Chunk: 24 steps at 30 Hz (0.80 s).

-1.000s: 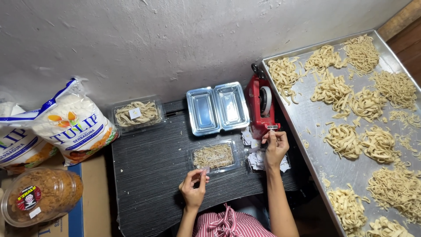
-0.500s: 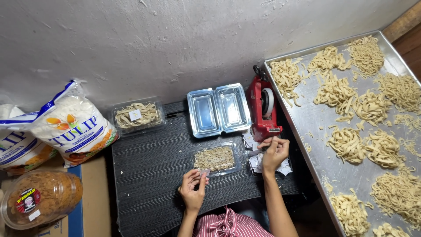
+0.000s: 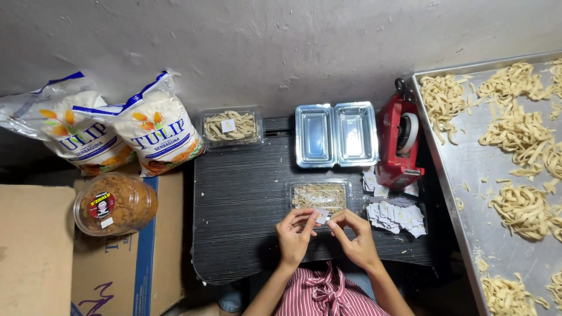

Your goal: The person portions dried noodles from a metal tray into clear plastic containers. They use a tape dispenser to seal the containers and place a small label on each one before moving the finished package aside.

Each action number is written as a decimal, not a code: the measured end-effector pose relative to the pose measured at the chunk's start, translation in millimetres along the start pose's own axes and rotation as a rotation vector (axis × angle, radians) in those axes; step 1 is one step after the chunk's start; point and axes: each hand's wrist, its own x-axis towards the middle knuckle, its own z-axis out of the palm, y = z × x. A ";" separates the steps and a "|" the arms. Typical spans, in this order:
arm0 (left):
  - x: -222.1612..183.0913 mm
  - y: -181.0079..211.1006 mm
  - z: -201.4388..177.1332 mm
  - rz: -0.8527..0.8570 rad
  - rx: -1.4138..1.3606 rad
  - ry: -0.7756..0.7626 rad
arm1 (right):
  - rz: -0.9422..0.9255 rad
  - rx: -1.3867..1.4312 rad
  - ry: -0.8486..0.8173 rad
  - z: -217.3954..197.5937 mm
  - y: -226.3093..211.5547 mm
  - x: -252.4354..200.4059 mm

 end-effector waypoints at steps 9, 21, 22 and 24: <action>-5.3 3.2 -5.3 0.071 0.041 -0.018 | -0.017 -0.134 -0.049 1.4 -1.7 3.2; -10.2 9.9 -9.3 0.288 0.226 -0.163 | -0.033 -0.189 -0.084 -1.1 -9.8 2.9; -9.8 12.7 -9.6 0.288 0.226 -0.162 | -0.034 -0.189 -0.084 -1.5 -9.0 2.7; -8.9 18.4 -10.0 0.323 0.239 -0.290 | -0.016 -0.234 -0.096 -2.4 -7.4 2.1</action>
